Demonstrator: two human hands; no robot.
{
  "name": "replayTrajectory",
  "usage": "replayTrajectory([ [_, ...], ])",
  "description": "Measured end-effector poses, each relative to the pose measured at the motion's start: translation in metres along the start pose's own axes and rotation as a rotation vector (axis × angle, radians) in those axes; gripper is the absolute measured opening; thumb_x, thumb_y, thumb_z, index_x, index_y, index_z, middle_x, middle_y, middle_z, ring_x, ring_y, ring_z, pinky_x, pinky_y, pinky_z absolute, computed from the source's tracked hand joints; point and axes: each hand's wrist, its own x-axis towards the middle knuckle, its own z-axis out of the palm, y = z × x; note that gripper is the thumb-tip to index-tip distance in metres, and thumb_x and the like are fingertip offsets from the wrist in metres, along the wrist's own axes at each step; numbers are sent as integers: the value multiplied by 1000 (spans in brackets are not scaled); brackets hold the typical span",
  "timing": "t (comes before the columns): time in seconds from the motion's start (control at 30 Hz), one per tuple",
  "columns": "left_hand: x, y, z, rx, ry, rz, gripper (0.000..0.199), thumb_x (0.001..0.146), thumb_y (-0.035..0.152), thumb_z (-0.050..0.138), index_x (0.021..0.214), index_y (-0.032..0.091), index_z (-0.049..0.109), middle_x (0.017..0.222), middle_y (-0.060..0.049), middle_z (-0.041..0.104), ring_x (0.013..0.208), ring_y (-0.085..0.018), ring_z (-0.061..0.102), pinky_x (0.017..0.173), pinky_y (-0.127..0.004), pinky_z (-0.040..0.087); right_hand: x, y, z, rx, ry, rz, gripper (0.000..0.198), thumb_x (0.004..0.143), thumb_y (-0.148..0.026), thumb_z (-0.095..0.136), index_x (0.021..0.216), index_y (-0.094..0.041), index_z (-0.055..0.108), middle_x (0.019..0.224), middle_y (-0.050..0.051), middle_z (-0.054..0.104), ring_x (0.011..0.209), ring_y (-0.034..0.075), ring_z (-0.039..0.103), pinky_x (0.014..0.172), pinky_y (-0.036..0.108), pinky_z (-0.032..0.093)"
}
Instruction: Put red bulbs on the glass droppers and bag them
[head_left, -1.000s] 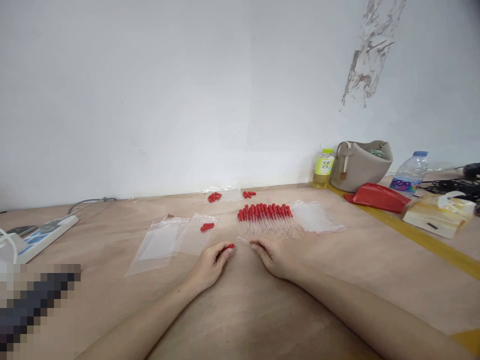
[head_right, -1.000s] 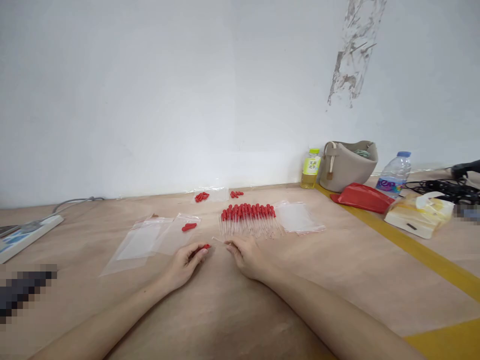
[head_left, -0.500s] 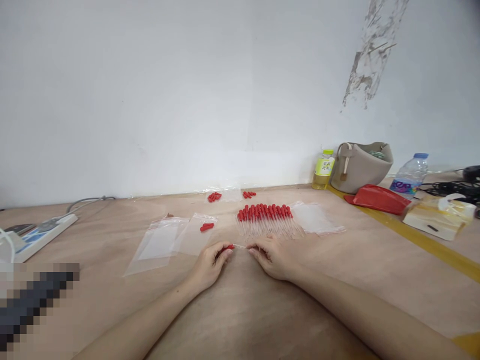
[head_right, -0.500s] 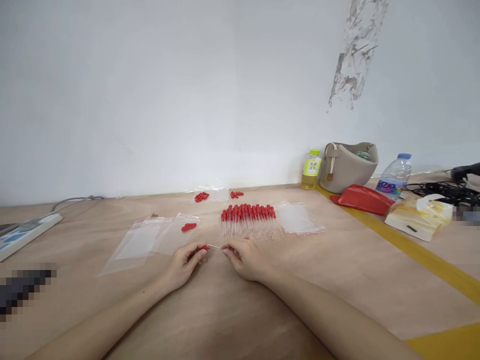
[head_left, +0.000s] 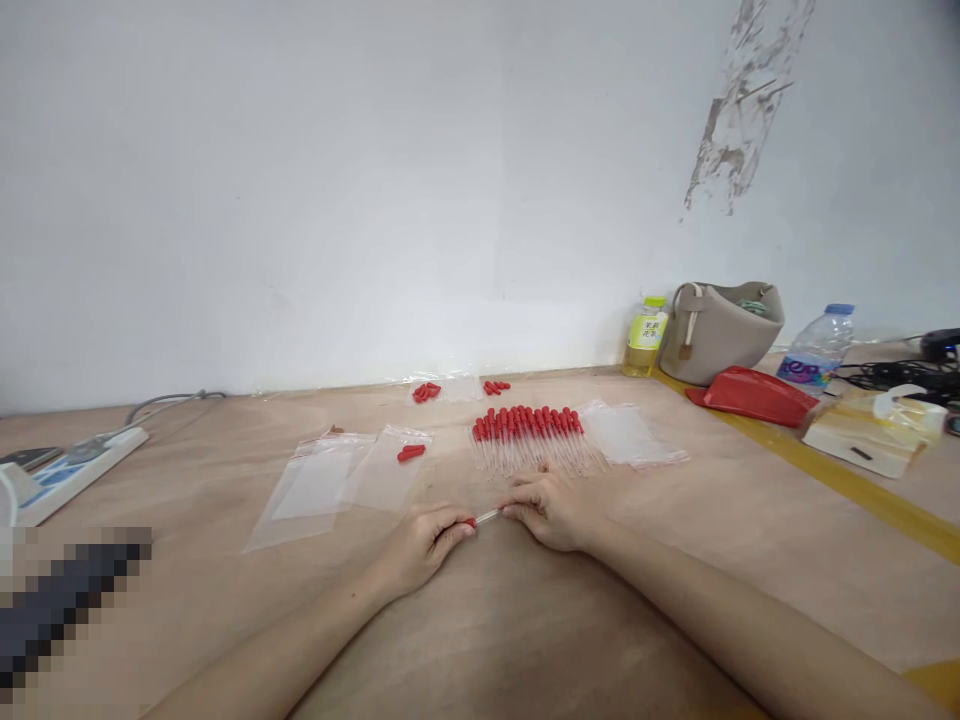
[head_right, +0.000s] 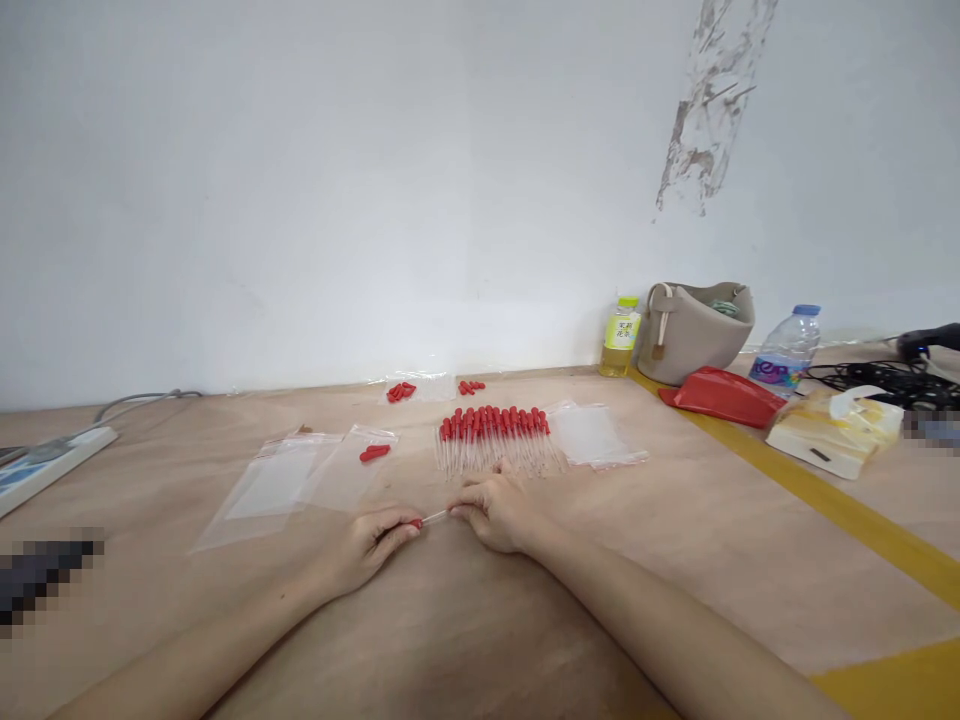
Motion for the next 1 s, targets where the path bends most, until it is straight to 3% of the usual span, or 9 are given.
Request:
replayTrajectory([
  [0.23, 1, -4, 3, 88, 43, 9, 24, 86, 31, 41, 80, 18, 60, 73, -1, 60, 69, -13, 54, 65, -22, 40, 0, -8, 7, -144, 48, -23, 24, 84, -23, 40, 72, -20, 61, 70, 1, 61, 66, 12, 50, 70, 30, 23],
  [0.5, -1, -7, 2, 154, 23, 66, 22, 87, 28, 38, 84, 17, 57, 74, -3, 56, 68, -14, 51, 64, -25, 40, 5, -19, 13, -79, -15, 58, 26, 84, -25, 39, 69, -19, 59, 70, 0, 64, 61, 11, 50, 70, 30, 26],
  [0.63, 1, -11, 0, 227, 5, 96, 23, 89, 28, 35, 91, 18, 56, 79, -4, 56, 73, -15, 51, 66, -26, 41, 5, -27, 18, -47, 19, 115, 29, 85, -25, 37, 68, -19, 60, 70, 1, 65, 63, 12, 53, 73, 29, 28],
  [0.8, 5, -16, -10, 302, 184, 121, 20, 87, 27, 40, 102, 21, 51, 97, -6, 56, 91, -19, 51, 81, -32, 40, 5, -36, 9, 5, 18, 170, 22, 81, -25, 42, 73, -21, 62, 67, 0, 64, 59, 11, 53, 62, 24, 33],
  [0.9, 7, -28, -21, 404, 340, 22, 27, 83, 30, 46, 108, 21, 48, 106, -7, 53, 101, -23, 47, 87, -36, 37, 13, -28, -3, 66, 4, 299, 20, 75, -22, 45, 65, -18, 61, 61, 0, 63, 54, 10, 52, 50, 20, 30],
  [1.0, 6, -47, -31, 503, 442, -132, 23, 79, 30, 50, 99, 20, 53, 100, -7, 54, 96, -24, 48, 85, -37, 38, 31, -12, -11, 112, 4, 422, 25, 73, -22, 44, 53, -16, 57, 52, 0, 58, 51, 10, 52, 48, 19, 31],
])
